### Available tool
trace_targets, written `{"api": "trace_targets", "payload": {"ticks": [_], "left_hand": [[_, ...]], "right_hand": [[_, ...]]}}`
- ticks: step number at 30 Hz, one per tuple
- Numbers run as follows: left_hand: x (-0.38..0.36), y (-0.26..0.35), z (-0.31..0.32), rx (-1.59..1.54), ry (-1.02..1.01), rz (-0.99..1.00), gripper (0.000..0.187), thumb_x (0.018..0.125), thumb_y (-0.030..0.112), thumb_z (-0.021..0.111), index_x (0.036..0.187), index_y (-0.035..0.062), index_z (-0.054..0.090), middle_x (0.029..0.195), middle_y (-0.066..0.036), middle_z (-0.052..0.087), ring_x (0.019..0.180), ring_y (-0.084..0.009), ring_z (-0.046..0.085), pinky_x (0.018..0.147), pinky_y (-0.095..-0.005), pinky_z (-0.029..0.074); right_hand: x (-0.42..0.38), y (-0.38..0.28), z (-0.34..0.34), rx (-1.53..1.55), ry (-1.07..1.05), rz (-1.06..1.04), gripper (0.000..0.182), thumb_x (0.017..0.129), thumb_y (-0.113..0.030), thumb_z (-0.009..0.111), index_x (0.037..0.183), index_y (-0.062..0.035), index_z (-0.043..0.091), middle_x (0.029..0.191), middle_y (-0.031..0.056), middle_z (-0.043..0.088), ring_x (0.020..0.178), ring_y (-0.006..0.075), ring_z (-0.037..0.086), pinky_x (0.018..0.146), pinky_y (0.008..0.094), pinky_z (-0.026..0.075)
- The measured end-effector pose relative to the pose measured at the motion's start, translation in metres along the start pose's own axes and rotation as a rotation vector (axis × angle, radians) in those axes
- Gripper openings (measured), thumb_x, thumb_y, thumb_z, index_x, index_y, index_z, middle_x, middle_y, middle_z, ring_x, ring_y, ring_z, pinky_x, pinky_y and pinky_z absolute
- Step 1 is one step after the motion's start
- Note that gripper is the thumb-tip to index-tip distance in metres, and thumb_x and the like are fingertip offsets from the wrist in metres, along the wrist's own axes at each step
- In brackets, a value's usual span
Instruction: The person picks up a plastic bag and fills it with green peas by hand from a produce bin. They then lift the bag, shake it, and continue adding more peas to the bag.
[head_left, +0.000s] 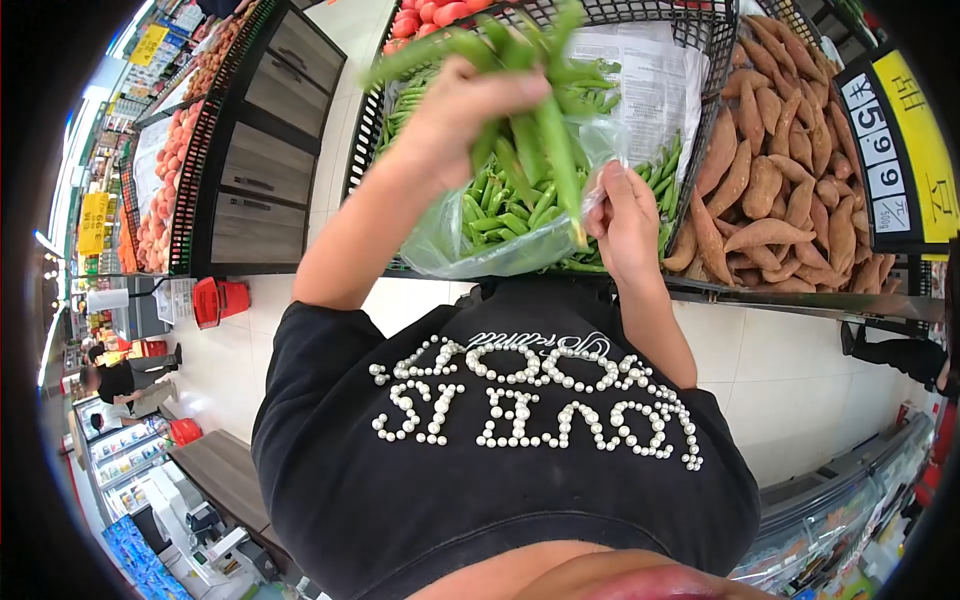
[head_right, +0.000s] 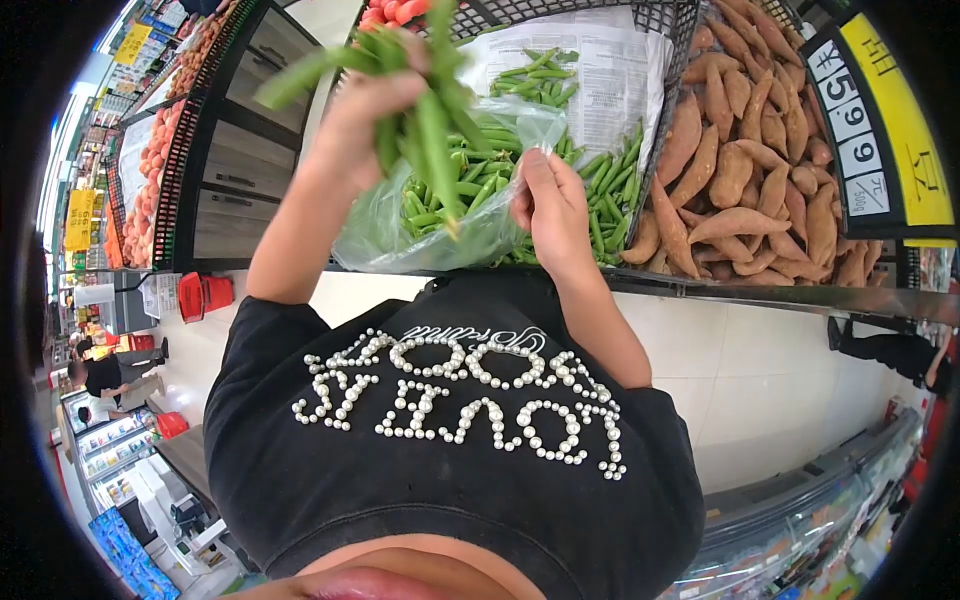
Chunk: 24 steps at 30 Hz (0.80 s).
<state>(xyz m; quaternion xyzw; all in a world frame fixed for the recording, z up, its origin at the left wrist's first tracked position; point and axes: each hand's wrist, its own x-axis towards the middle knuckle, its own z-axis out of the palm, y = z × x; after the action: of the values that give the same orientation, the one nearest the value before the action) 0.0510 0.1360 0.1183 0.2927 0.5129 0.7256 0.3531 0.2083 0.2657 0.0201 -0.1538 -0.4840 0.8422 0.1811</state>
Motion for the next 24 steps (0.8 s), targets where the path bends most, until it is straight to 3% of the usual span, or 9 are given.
{"api": "trace_targets", "payload": {"ticks": [3,4,6,9,15,18,24], "left_hand": [[0.002,-0.038,0.007,0.270,-0.147,-0.107,0.029,0.074,0.011,0.076,0.097,0.0048,0.059,0.100,-0.004,0.058,0.088,-0.0168,0.061,0.079,-0.0318,0.050],[0.003,-0.044,0.005,0.317,-0.176,-0.286,0.026,0.073,0.012,0.076,0.094,0.0034,0.062,0.098,-0.004,0.057,0.096,-0.0175,0.058,0.084,-0.0318,0.048],[0.013,-0.065,-0.011,0.885,-0.210,0.159,0.030,0.072,0.011,0.075,0.098,0.0033,0.062,0.105,-0.008,0.056,0.104,-0.0220,0.056,0.090,-0.0332,0.046],[0.016,-0.069,-0.024,1.174,-0.262,0.269,0.040,0.070,0.013,0.075,0.107,0.0061,0.062,0.115,-0.013,0.052,0.109,-0.0292,0.055,0.097,-0.0364,0.044],[0.009,-0.052,-0.024,1.441,-0.252,0.413,0.043,0.075,0.019,0.076,0.115,0.0114,0.063,0.131,-0.014,0.049,0.118,-0.0331,0.052,0.100,-0.0406,0.044],[-0.002,-0.045,-0.031,1.352,-0.261,0.399,0.040,0.078,0.021,0.076,0.114,0.0106,0.063,0.134,-0.013,0.049,0.115,-0.0326,0.055,0.099,-0.0422,0.044],[-0.048,-0.027,-0.043,1.435,-0.316,0.223,0.031,0.082,0.031,0.073,0.105,0.0106,0.067,0.112,-0.010,0.064,0.100,-0.0300,0.062,0.089,-0.0411,0.046]], "right_hand": [[0.000,-0.004,0.006,0.054,0.117,0.006,0.032,0.103,-0.030,0.046,0.078,-0.0088,0.049,0.062,-0.0019,0.044,0.048,0.0061,0.036,0.045,0.0224,0.028],[0.000,-0.005,0.004,0.094,0.109,0.004,0.032,0.103,-0.029,0.046,0.078,-0.0088,0.049,0.062,-0.0021,0.043,0.048,0.0060,0.035,0.045,0.0223,0.028],[-0.001,-0.005,0.001,0.175,0.092,0.001,0.032,0.103,-0.029,0.046,0.078,-0.0088,0.049,0.062,-0.0025,0.042,0.048,0.0058,0.034,0.045,0.0221,0.029],[0.000,-0.004,-0.003,0.226,-0.006,-0.080,0.032,0.103,-0.027,0.045,0.078,-0.0081,0.048,0.062,-0.0011,0.042,0.048,0.0070,0.034,0.045,0.0228,0.029],[0.002,-0.002,-0.009,0.306,0.052,-0.091,0.033,0.103,-0.026,0.045,0.074,-0.0089,0.043,0.061,-0.0004,0.040,0.048,0.0078,0.033,0.044,0.0233,0.027],[0.001,-0.001,-0.017,0.317,0.072,-0.105,0.033,0.103,-0.023,0.044,0.073,-0.0091,0.041,0.061,-0.0004,0.039,0.048,0.0081,0.032,0.044,0.0234,0.026],[-0.008,0.006,-0.034,0.311,0.118,-0.092,0.035,0.103,-0.023,0.043,0.071,-0.0085,0.042,0.060,-0.0005,0.039,0.047,0.0078,0.032,0.044,0.0235,0.026]]}}
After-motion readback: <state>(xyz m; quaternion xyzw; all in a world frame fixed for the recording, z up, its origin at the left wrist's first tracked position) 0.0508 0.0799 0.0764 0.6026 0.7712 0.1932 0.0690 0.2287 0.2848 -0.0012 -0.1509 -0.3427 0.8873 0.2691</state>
